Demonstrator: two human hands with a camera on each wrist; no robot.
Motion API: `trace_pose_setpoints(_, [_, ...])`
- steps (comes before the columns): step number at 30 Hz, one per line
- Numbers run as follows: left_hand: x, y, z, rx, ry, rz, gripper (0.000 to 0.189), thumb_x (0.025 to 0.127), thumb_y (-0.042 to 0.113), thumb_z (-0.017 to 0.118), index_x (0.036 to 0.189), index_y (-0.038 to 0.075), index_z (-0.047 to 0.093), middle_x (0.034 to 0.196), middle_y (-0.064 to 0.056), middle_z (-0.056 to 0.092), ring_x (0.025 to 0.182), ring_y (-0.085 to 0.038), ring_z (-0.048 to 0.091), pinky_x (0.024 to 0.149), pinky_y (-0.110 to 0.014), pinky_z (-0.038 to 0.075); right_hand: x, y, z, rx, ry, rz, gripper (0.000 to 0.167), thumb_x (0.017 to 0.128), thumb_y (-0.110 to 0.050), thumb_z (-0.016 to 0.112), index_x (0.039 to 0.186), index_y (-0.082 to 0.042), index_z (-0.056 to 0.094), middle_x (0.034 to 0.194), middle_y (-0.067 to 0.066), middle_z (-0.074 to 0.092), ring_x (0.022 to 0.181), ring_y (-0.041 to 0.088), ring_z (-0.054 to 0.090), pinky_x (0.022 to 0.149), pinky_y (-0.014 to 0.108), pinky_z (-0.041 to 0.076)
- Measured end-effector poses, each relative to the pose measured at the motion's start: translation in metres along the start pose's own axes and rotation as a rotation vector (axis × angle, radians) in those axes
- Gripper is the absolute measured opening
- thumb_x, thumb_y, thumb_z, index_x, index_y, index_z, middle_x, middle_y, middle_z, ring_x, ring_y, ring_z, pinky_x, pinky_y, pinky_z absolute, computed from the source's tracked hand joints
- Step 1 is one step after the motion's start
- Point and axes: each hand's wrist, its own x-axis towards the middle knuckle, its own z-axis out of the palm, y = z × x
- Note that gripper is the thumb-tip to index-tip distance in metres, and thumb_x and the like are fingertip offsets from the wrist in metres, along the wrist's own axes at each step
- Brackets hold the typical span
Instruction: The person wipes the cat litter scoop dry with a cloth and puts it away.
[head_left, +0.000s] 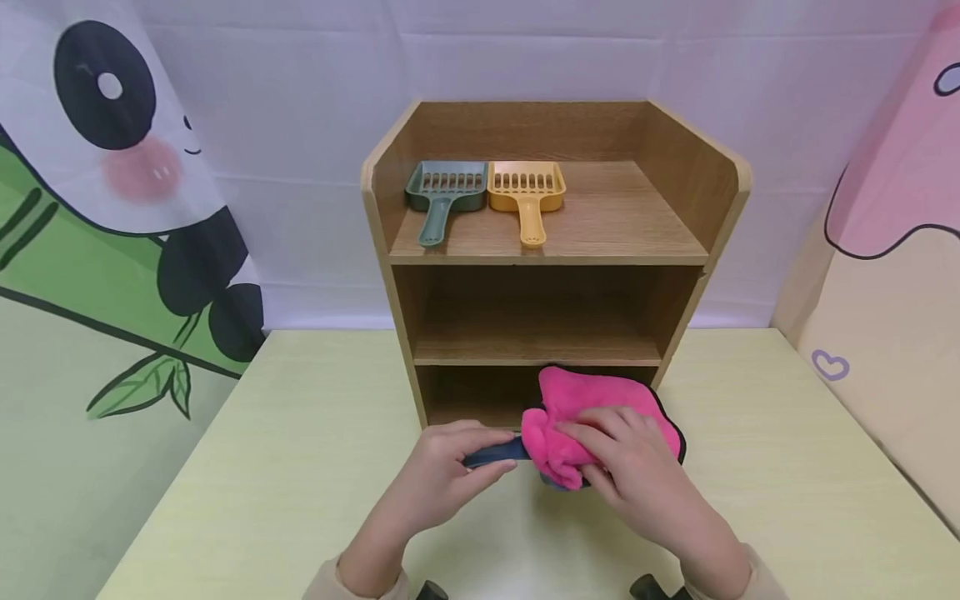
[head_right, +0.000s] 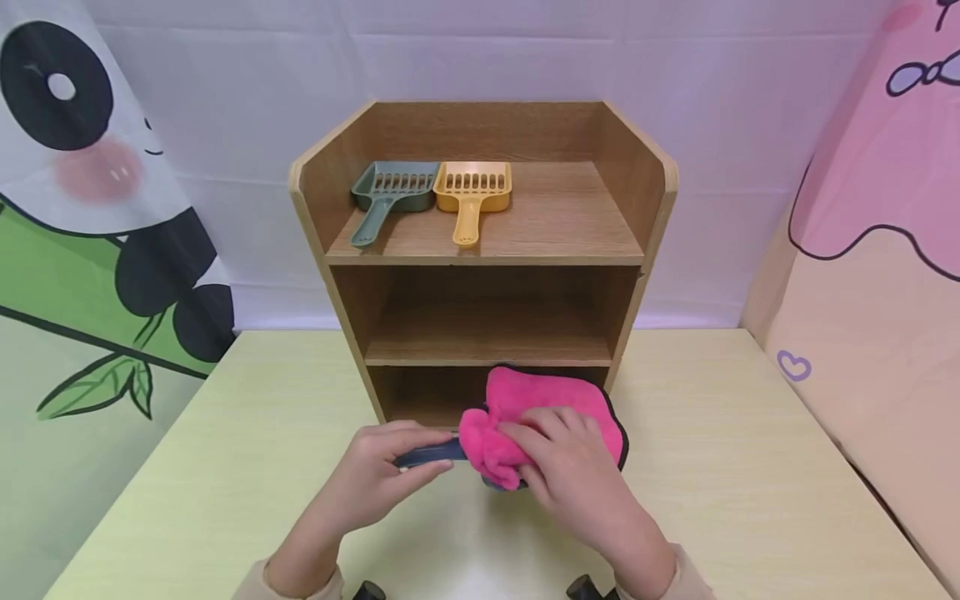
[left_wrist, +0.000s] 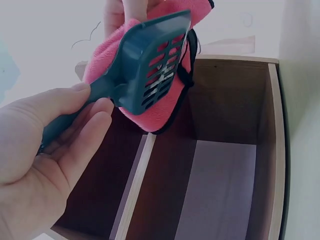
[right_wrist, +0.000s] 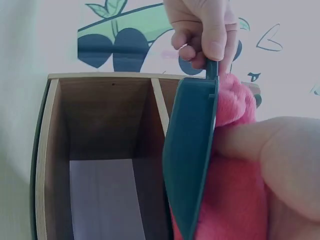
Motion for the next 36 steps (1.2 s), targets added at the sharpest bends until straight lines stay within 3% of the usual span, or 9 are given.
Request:
trace_pose_setpoints(6, [0.001,-0.003,0.006,0.028,0.021,0.066,0.022,0.076,0.004,0.076,0.097,0.000,0.072,0.083,-0.006,0.071,0.065,-0.006,0.057,0.055,-0.006,0.043,0.003,0.002,0.003,-0.071,-0.052,0.065,0.028,0.077,-0.011,0.072,0.105,-0.017,0.072,0.100,-0.003,0.063,0.092,0.016,0.053,0.083,0.032,0.045])
trace_pose_setpoints(14, [0.001,-0.003,0.008,0.017,0.003,0.037,0.021,0.078,0.006,0.076,0.097,0.000,0.073,0.083,-0.006,0.072,0.065,-0.005,0.056,0.054,-0.006,0.042,0.001,0.005,-0.003,-0.123,-0.075,0.140,0.029,0.075,-0.009,0.075,0.103,-0.017,0.072,0.093,-0.002,0.063,0.088,0.016,0.056,0.075,0.033,0.047])
trace_pose_setpoints(18, [0.001,-0.003,0.007,0.028,0.004,-0.010,0.021,0.078,0.008,0.076,0.098,0.000,0.073,0.084,-0.006,0.072,0.066,-0.005,0.057,0.055,-0.007,0.044,0.000,0.010,-0.008,-0.149,-0.038,0.150,0.028,0.073,-0.007,0.075,0.101,-0.013,0.072,0.092,0.001,0.063,0.084,0.020,0.055,0.071,0.035,0.046])
trace_pose_setpoints(20, [0.000,-0.003,0.007,0.028,0.011,-0.038,0.022,0.078,0.009,0.076,0.098,0.000,0.073,0.084,-0.006,0.072,0.066,-0.005,0.057,0.054,-0.008,0.044,-0.001,0.013,-0.009,-0.130,0.003,0.137,0.029,0.072,-0.007,0.076,0.101,-0.010,0.071,0.094,0.003,0.064,0.084,0.021,0.055,0.071,0.036,0.045])
trace_pose_setpoints(23, [-0.001,-0.004,0.006,0.016,0.018,-0.056,0.022,0.078,0.009,0.076,0.098,0.000,0.073,0.083,-0.006,0.071,0.065,-0.004,0.055,0.053,-0.009,0.044,0.000,0.014,-0.008,-0.012,0.050,0.070,0.034,0.074,-0.006,0.074,0.108,-0.009,0.068,0.104,0.002,0.065,0.093,0.021,0.057,0.077,0.036,0.045])
trace_pose_setpoints(26, [0.000,-0.004,0.007,0.003,0.024,-0.038,0.022,0.079,0.008,0.076,0.099,0.001,0.073,0.082,-0.006,0.071,0.065,-0.004,0.055,0.053,-0.009,0.044,0.003,0.012,-0.003,0.094,0.076,-0.036,0.033,0.084,-0.014,0.069,0.117,-0.013,0.064,0.111,-0.002,0.066,0.101,0.017,0.060,0.087,0.031,0.045])
trace_pose_setpoints(29, [0.001,-0.003,0.008,-0.005,0.042,-0.008,0.022,0.078,0.007,0.075,0.099,0.001,0.072,0.082,-0.006,0.071,0.065,-0.005,0.055,0.054,-0.008,0.044,0.004,0.009,0.001,0.102,0.090,-0.084,0.029,0.093,-0.029,0.060,0.119,-0.017,0.063,0.110,-0.004,0.067,0.100,0.015,0.060,0.089,0.028,0.044])
trace_pose_setpoints(32, [0.002,-0.002,0.009,-0.010,0.061,0.032,0.022,0.077,0.004,0.076,0.098,0.000,0.072,0.082,-0.006,0.071,0.064,-0.007,0.056,0.053,-0.007,0.043,0.004,0.007,0.004,0.038,0.103,-0.066,0.028,0.090,-0.029,0.065,0.115,-0.018,0.066,0.105,-0.003,0.068,0.096,0.015,0.061,0.086,0.029,0.045])
trace_pose_setpoints(36, [0.003,-0.002,0.010,-0.003,0.064,0.065,0.022,0.077,0.003,0.076,0.098,-0.001,0.072,0.082,-0.007,0.072,0.063,-0.007,0.056,0.052,-0.006,0.041,0.004,0.009,0.007,-0.077,0.080,0.021,0.033,0.073,-0.014,0.079,0.105,-0.017,0.071,0.097,-0.001,0.069,0.087,0.017,0.059,0.074,0.030,0.048])
